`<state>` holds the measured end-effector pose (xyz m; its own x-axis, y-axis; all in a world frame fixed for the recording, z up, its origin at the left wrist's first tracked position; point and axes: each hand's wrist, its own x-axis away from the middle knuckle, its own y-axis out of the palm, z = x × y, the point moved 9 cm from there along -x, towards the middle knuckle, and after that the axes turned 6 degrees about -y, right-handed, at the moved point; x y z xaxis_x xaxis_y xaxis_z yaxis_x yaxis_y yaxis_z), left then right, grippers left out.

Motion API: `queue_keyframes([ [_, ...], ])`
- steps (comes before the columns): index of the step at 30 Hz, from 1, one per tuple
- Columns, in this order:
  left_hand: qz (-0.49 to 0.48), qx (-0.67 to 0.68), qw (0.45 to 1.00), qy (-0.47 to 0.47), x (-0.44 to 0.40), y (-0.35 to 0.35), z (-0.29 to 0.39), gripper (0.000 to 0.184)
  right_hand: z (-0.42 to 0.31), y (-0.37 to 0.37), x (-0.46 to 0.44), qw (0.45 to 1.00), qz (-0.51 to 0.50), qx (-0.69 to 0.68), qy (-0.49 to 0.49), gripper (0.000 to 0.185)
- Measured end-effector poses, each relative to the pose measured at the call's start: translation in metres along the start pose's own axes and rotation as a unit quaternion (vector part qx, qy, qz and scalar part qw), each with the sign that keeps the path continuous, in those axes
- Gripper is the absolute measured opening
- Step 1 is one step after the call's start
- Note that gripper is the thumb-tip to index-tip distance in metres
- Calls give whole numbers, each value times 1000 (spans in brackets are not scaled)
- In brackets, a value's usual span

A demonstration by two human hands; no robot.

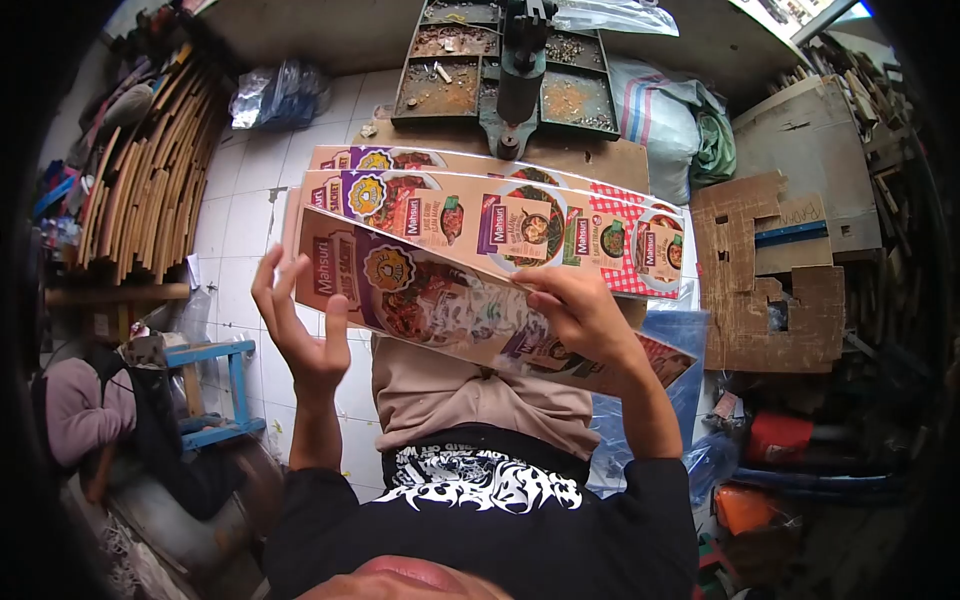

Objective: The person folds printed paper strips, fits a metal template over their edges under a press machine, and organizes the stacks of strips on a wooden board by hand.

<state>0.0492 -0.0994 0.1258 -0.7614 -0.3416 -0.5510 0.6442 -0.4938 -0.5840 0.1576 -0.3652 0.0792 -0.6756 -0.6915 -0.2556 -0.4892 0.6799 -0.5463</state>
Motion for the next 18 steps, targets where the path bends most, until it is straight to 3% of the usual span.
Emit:
queue_keyframes([
  [2, -33, -17, 999, -39, -27, 1, -29, 60, 3, -7, -23, 999, 1, 2, -33, 33],
  [4, -126, 200, 957, -166, -44, 19, -58, 55, 19, -10, -48, 996, -60, -31, 50, 26],
  [6, -183, 313, 905, -224, -58, 39, -95, 55, 30, -16, -75, 993, -79, -29, 80, 27],
  [8, -181, 312, 904, -231, -77, 47, -112, 55, 30, -29, -95, 998, 17, 65, 20, 28],
  [10, -179, 279, 910, -251, -91, 53, -132, 53, -1, -36, -101, 981, 42, 185, -29, 30],
  [13, -159, 169, 946, -228, -99, 52, -139, 49, -16, -47, -87, 983, 71, 167, -27, 31],
  [14, -161, 169, 945, -232, -99, 54, -141, 49, -16, -57, -77, 971, 109, 212, -13, 31],
  [16, -184, -52, 966, -172, -100, 53, -140, 49, -7, -75, -52, 944, 168, 283, 31, 31],
  [18, -187, -107, 964, -154, -98, 53, -142, 50, 23, -95, -18, 923, 215, 298, 117, 36],
])
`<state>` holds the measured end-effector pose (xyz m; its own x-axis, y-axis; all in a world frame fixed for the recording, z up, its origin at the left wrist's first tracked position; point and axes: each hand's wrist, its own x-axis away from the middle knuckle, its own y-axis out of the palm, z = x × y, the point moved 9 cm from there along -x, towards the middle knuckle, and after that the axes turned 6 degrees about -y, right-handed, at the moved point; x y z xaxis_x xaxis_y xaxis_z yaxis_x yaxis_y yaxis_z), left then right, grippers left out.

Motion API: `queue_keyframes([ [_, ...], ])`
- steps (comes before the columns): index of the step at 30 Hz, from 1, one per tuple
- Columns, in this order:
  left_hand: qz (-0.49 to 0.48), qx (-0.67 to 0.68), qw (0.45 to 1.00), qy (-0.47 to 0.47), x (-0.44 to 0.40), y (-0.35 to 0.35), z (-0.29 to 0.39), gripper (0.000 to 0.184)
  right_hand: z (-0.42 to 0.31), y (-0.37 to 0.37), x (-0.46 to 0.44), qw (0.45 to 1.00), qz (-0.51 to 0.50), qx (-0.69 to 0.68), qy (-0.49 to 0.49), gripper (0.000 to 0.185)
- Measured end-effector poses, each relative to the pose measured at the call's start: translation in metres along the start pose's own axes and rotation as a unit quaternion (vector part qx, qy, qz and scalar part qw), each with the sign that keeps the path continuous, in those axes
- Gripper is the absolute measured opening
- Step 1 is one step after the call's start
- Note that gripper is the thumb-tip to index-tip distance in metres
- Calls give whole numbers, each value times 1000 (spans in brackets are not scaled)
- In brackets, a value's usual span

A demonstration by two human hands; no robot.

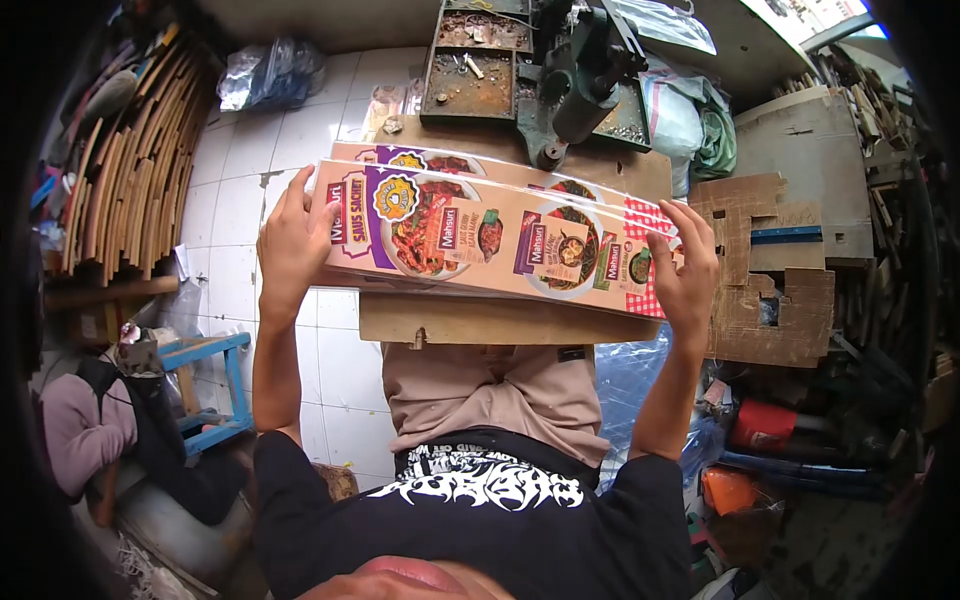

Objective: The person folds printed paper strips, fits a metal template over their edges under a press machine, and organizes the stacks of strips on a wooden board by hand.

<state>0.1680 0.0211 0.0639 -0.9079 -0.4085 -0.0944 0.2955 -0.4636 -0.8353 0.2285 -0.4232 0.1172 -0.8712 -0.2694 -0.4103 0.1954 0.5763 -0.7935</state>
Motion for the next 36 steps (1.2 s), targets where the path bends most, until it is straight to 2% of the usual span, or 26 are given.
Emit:
queue_keyframes([
  [1, -15, -40, 999, -2, 0, 3, -1, 50, 21, 0, 11, 1000, -2, 0, 7, 36],
  [3, -24, -94, 995, 1, 2, 11, -3, 49, 64, -3, 35, 983, -5, 183, 30, 50],
  [4, -31, -95, 995, 4, 2, 13, -3, 49, 78, -3, 45, 982, -7, 185, 37, 50],
  [7, -52, -108, 993, 1, -1, 21, -12, 57, 130, 3, 76, 971, -35, 110, 207, 79],
  [8, -25, -107, 994, 26, -3, 20, -16, 66, 137, 3, 81, 970, -35, 111, 213, 79],
  [9, 4, -105, 993, 50, -5, 19, -20, 75, 138, 5, 82, 962, -35, 47, 267, 83],
  [10, 3, -105, 993, 54, -9, 26, -32, 75, 144, 9, 85, 947, -33, -18, 319, 87],
  [12, -20, 16, 999, 22, -23, 38, -61, 95, 166, 11, 88, 950, -8, -1, 312, 94],
  [13, -74, 58, 995, -28, -28, 45, -71, 107, 173, 8, 89, 950, 7, 25, 312, 96],
  [14, -72, 58, 995, -27, -32, 45, -75, 107, 180, 7, 87, 949, 22, 50, 310, 98],
  [16, -142, 143, 976, -82, -31, 56, -84, 112, 176, 5, 74, 958, 42, 60, 277, 93],
  [17, -129, 160, 974, -93, -30, 55, -86, 113, 179, 6, 73, 953, 31, 33, 298, 89],
  [18, -124, 160, 975, -95, -29, 54, -87, 113, 177, 8, 67, 947, 19, 6, 320, 84],
  [19, -142, 215, 959, -120, -28, 59, -92, 112, 174, 8, 60, 948, 21, 9, 317, 74],
  [20, -159, 270, 939, -144, -28, 65, -98, 111, 179, 9, 57, 950, 20, 6, 311, 74],
  [21, -142, 305, 931, -144, -31, 72, -110, 101, 190, 14, 57, 948, 16, -52, 313, 70],
  [22, -136, 306, 931, -144, -30, 66, -103, 101, 204, 20, 57, 943, 11, -111, 314, 65],
  [24, -240, 365, 885, -157, -22, 70, -76, 85, 225, 30, 57, 936, 4, -171, 308, 58],
  [25, -239, 355, 890, -157, -24, 71, -79, 74, 217, 32, 58, 925, -2, -208, 317, 51],
  [26, -234, 356, 891, -156, -25, 73, -81, 74, 213, 34, 59, 913, -8, -243, 327, 44],
  [27, -224, 354, 894, -157, -25, 72, -80, 73, 212, 37, 58, 905, -14, -266, 331, 52],
  [30, -200, 363, 896, -160, -19, 67, -74, 69, 198, 30, 56, 907, -15, -305, 289, 50],
  [31, -189, 375, 893, -162, -18, 64, -70, 66, 189, 30, 53, 908, -54, -309, 279, 51],
  [32, -188, 372, 895, -159, -16, 64, -67, 66, 189, 27, 54, 907, -51, -312, 278, 51],
  [34, -182, 414, 879, -153, -11, 61, -56, 62, 178, 27, 51, 897, -90, -363, 237, 59],
  [36, -190, 421, 875, -145, -5, 57, -49, 60, 176, 20, 54, 891, -82, -372, 249, 65],
])
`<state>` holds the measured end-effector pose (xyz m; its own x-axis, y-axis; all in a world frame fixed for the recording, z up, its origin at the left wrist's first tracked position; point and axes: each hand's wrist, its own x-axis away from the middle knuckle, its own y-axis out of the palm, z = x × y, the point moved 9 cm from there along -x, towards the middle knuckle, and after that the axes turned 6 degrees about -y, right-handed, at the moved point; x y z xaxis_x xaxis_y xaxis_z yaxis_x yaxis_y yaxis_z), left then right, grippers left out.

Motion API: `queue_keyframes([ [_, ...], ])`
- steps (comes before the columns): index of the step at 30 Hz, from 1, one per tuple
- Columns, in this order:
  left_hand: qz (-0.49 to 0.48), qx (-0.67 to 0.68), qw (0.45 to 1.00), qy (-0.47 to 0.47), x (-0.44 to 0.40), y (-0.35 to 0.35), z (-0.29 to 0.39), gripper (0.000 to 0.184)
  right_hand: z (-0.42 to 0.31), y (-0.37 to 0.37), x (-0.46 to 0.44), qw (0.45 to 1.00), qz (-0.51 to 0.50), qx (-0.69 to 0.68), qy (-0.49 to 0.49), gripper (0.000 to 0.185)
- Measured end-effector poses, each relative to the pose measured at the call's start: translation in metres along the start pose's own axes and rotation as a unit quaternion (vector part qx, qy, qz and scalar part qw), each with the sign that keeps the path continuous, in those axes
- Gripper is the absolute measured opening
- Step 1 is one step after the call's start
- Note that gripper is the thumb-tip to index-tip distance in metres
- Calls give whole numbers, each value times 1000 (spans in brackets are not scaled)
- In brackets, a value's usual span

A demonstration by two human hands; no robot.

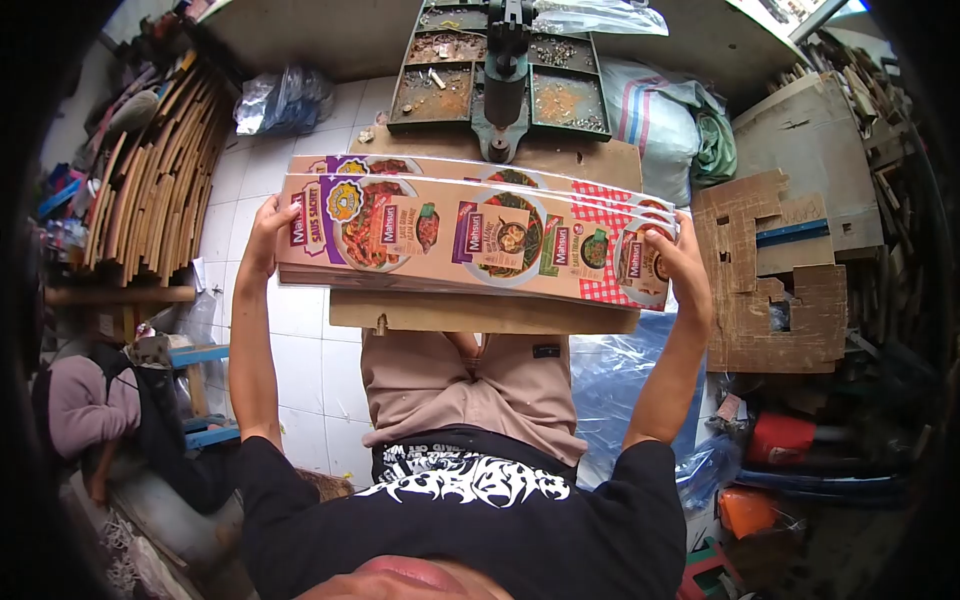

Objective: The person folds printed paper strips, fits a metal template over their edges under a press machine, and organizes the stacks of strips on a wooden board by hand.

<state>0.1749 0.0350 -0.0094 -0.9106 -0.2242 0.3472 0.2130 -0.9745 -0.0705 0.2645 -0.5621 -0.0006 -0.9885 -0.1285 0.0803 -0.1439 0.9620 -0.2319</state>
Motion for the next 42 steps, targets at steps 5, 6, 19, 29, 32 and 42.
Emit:
queue_keyframes([
  [5, -21, 11, 988, 151, 37, -3, 36, 48, -33, -10, 27, 991, 33, -67, -110, 63],
  [6, -17, 1, 980, 196, 48, -4, 46, 45, -43, -14, 35, 984, 45, -59, -161, 62],
  [19, -20, 55, 936, 348, 40, 1, 50, 34, -34, -28, 24, 922, 140, -123, -339, 58],
  [29, 0, 103, 929, 355, 40, 9, 58, 44, -16, -25, 11, 924, 127, -210, -293, 63],
  [32, 43, 71, 936, 342, 35, 8, 52, 59, -20, -23, 11, 908, 163, -231, -310, 59],
  [42, 171, 109, 941, 270, 22, -9, 51, 41, -17, -37, -1, 913, 288, -203, -208, 50],
])
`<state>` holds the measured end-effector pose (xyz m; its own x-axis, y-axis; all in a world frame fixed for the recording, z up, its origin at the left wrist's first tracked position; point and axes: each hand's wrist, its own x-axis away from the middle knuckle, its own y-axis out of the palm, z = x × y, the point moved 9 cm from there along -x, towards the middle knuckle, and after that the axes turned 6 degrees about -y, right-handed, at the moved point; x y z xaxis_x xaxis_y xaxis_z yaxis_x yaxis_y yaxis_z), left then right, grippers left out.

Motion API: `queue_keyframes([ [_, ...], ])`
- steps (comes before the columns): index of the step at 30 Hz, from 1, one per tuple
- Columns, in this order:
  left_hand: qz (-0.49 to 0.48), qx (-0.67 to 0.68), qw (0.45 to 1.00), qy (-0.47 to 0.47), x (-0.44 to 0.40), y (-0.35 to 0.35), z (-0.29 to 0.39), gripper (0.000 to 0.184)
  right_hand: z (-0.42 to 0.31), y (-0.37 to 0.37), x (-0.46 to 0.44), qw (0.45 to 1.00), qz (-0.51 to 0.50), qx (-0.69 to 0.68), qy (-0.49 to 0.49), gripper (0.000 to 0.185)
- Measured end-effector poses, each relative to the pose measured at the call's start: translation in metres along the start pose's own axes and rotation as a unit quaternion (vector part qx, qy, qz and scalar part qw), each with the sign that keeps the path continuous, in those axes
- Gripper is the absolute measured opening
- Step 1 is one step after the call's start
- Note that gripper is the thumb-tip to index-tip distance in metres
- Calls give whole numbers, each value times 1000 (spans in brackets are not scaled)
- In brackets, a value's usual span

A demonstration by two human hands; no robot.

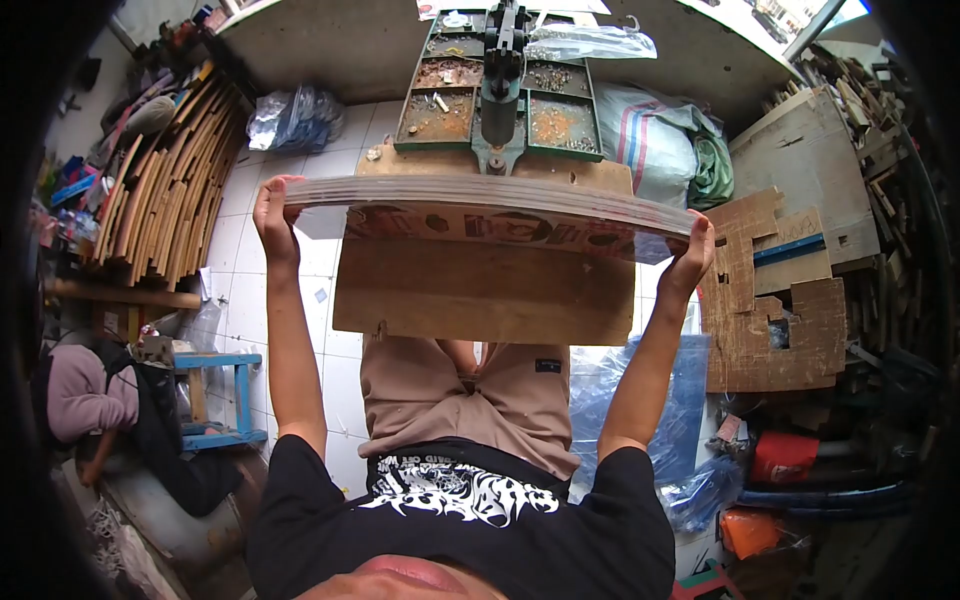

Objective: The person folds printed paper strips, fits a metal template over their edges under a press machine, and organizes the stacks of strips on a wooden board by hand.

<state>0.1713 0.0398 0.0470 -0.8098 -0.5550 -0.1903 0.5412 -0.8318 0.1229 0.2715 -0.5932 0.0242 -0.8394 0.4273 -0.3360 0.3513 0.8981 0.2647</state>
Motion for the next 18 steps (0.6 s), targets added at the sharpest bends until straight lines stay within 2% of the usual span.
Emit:
queue_keyframes([
  [4, 35, 9, 999, -16, 3, 5, 6, 30, 1, 1, -3, 999, 10, 29, -10, 42],
  [6, 38, -11, 999, -26, 3, 4, 7, 31, 2, -2, -4, 999, 37, 31, 0, 30],
  [8, 39, -30, 998, -36, 3, 6, 5, 32, 0, 0, -4, 999, 33, 25, 7, 27],
  [9, 42, -18, 999, -9, 4, 9, 10, 34, -1, 2, -5, 999, 31, 19, 12, 24],
  [10, 45, -5, 999, 19, 4, 12, 14, 36, -3, 5, -6, 999, 31, 19, 12, 24],
  [13, 35, 29, 999, -3, 5, 13, 6, 37, 1, 6, -7, 998, 61, -21, 23, 22],
  [16, 38, -15, 999, -7, 5, 7, 1, 39, 10, -4, -11, 997, 71, 16, 18, 25],
  [18, 62, -7, 998, 3, 3, 5, -3, 57, 13, -8, -10, 997, 79, 24, -2, 25],
])
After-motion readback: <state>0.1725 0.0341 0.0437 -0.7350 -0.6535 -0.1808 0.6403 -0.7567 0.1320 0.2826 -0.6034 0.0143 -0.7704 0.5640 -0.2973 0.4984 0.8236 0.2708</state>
